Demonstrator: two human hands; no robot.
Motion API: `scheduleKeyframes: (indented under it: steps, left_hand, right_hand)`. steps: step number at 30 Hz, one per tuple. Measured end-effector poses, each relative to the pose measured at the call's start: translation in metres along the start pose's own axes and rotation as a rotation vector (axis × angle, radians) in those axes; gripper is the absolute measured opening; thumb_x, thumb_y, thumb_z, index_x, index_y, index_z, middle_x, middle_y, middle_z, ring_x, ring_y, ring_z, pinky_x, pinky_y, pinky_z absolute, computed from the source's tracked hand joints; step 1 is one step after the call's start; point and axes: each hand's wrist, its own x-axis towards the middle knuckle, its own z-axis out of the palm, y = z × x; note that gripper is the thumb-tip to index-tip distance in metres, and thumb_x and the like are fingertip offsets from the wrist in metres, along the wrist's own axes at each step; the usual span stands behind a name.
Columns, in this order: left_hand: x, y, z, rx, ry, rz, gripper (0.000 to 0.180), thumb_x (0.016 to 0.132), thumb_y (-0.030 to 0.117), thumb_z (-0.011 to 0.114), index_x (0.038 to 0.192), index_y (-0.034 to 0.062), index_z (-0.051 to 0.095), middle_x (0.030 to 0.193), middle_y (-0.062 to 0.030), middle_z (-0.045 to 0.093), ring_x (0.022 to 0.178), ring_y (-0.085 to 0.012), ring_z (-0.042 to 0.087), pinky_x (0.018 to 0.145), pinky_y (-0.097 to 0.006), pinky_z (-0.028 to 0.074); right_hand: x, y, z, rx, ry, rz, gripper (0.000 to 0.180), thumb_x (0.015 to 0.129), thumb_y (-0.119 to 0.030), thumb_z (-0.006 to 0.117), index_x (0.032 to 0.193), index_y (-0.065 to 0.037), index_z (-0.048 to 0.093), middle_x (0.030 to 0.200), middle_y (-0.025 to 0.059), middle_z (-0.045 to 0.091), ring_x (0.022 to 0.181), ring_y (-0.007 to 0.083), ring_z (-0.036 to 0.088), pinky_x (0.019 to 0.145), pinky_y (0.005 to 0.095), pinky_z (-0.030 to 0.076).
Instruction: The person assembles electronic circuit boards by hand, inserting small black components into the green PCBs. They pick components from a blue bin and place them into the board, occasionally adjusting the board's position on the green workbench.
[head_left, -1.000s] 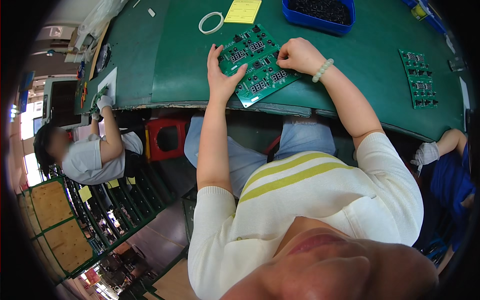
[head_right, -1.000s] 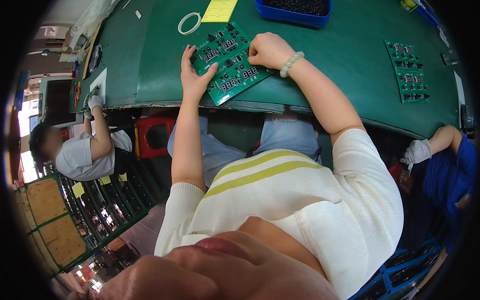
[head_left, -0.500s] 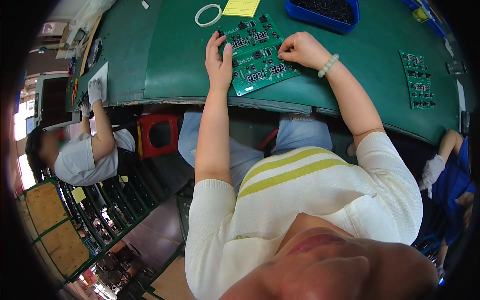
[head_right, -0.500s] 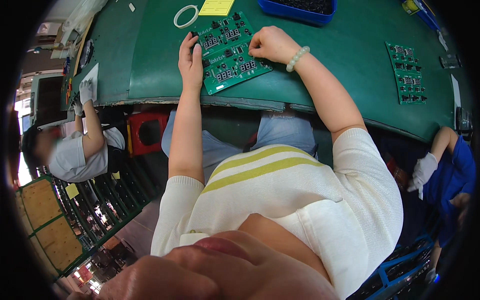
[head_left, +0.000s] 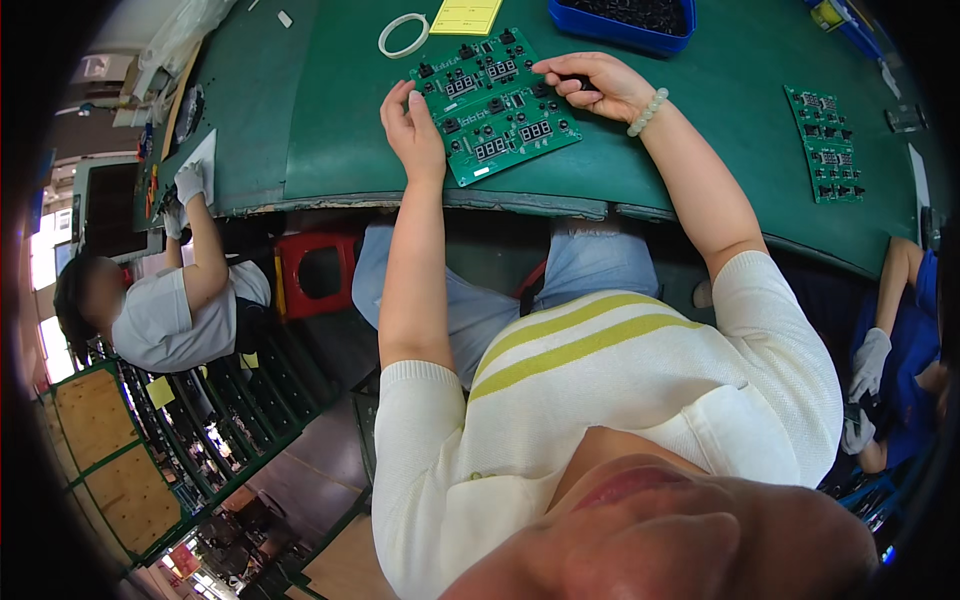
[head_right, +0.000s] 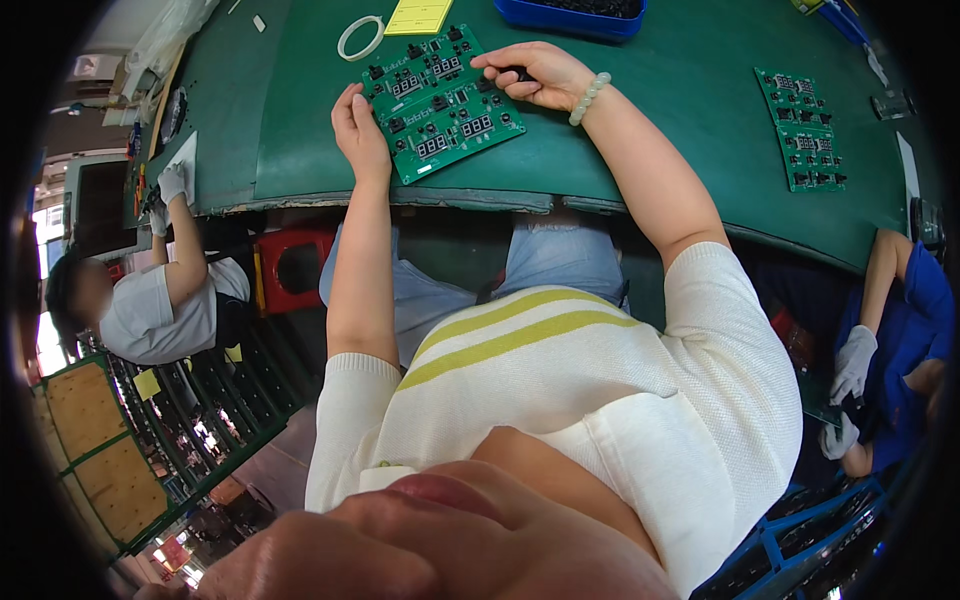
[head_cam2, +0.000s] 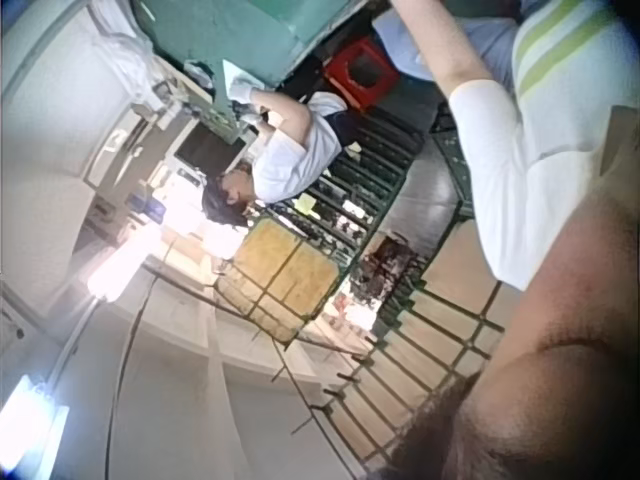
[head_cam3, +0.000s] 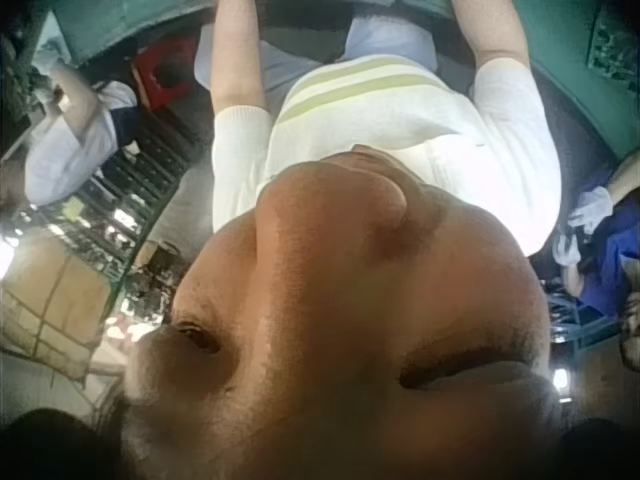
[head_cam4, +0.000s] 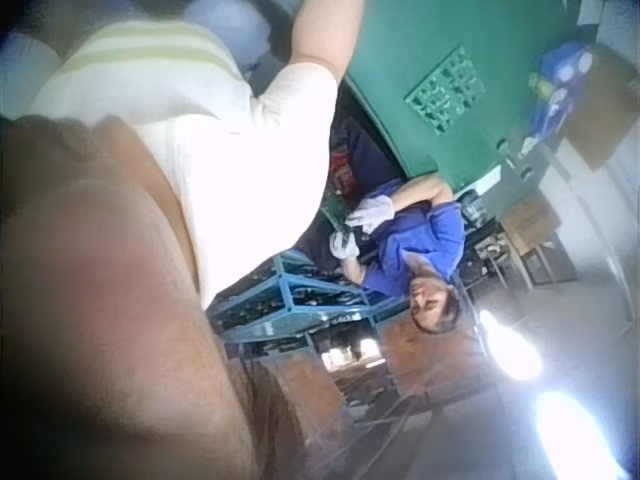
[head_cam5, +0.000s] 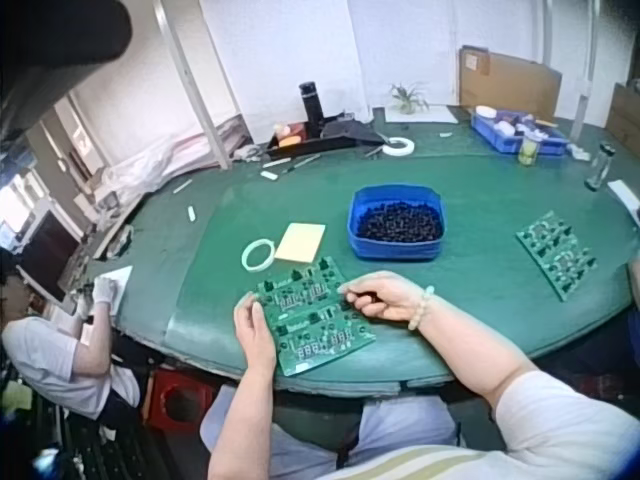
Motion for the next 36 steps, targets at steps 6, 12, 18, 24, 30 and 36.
scheduleKeyframes:
  steps: [6, 12, 18, 24, 30, 36]
  left_hand:
    - [-0.027, 0.068, 0.032, 0.506, -0.124, 0.533, 0.019, 0.08, 0.019, 0.072, 0.096, 0.011, 0.068, 0.09, -0.0023, 0.064, 0.092, -0.0209, 0.056, 0.083, -0.035, 0.039]
    - [-0.043, 0.085, 0.07, 0.438, -0.201, 0.436, 0.017, 0.072, 0.022, 0.079, 0.083, 0.014, 0.069, 0.076, 0.0028, 0.058, 0.084, -0.0205, 0.053, 0.081, -0.037, 0.033]
    - [-0.043, 0.08, 0.068, 0.332, -0.214, 0.467, 0.011, 0.075, 0.012, 0.076, 0.083, 0.0082, 0.07, 0.077, -0.0029, 0.059, 0.078, -0.0203, 0.054, 0.071, -0.034, 0.042]
    - [-0.045, 0.078, 0.03, 0.218, -0.156, 0.161, 0.009, 0.081, 0.005, 0.071, 0.09, 0.0032, 0.07, 0.082, -0.0037, 0.065, 0.07, -0.0099, 0.058, 0.059, -0.023, 0.044]
    - [-0.048, 0.065, -0.003, 0.347, -0.3, 0.038, 0.012, 0.079, 0.002, 0.071, 0.091, 0.0026, 0.071, 0.076, -0.0026, 0.064, 0.069, -0.0089, 0.057, 0.06, -0.024, 0.044]
    - [-0.04, 0.07, -0.01, 0.624, -0.388, 0.307, 0.012, 0.074, 0.005, 0.071, 0.086, 0.0058, 0.072, 0.083, -0.0086, 0.067, 0.079, -0.0278, 0.058, 0.073, -0.038, 0.047]
  right_hand:
    - [-0.006, 0.006, 0.007, -0.117, -0.054, 0.017, 0.037, 0.099, -0.031, 0.054, 0.106, 0.004, 0.062, 0.063, -0.0046, 0.046, 0.045, 0.0002, 0.032, 0.034, 0.0151, 0.022]
    - [-0.017, 0.012, 0.023, -0.246, -0.102, 0.011, 0.047, 0.098, -0.043, 0.052, 0.095, 0.002, 0.065, 0.053, -0.0051, 0.039, 0.039, 0.0018, 0.03, 0.033, 0.0178, 0.019]
    - [-0.018, 0.016, 0.025, -0.271, -0.061, 0.023, 0.049, 0.098, -0.044, 0.051, 0.091, 0.003, 0.066, 0.053, -0.0057, 0.038, 0.039, 0.0015, 0.029, 0.034, 0.0178, 0.019]
    - [-0.019, 0.009, 0.021, -0.194, -0.052, -0.031, 0.041, 0.1, -0.035, 0.051, 0.107, 0.004, 0.063, 0.066, -0.0057, 0.041, 0.049, 0.0016, 0.032, 0.036, 0.0163, 0.022]
    - [-0.014, 0.008, 0.015, -0.016, -0.002, -0.075, 0.034, 0.098, -0.022, 0.047, 0.112, 0.006, 0.06, 0.074, -0.0029, 0.045, 0.056, 0.0034, 0.036, 0.038, 0.0158, 0.024]
    - [-0.011, 0.007, 0.004, -0.059, -0.057, -0.093, 0.035, 0.095, -0.012, 0.046, 0.122, 0.006, 0.058, 0.081, -0.0009, 0.047, 0.063, 0.0042, 0.038, 0.04, 0.0157, 0.026]
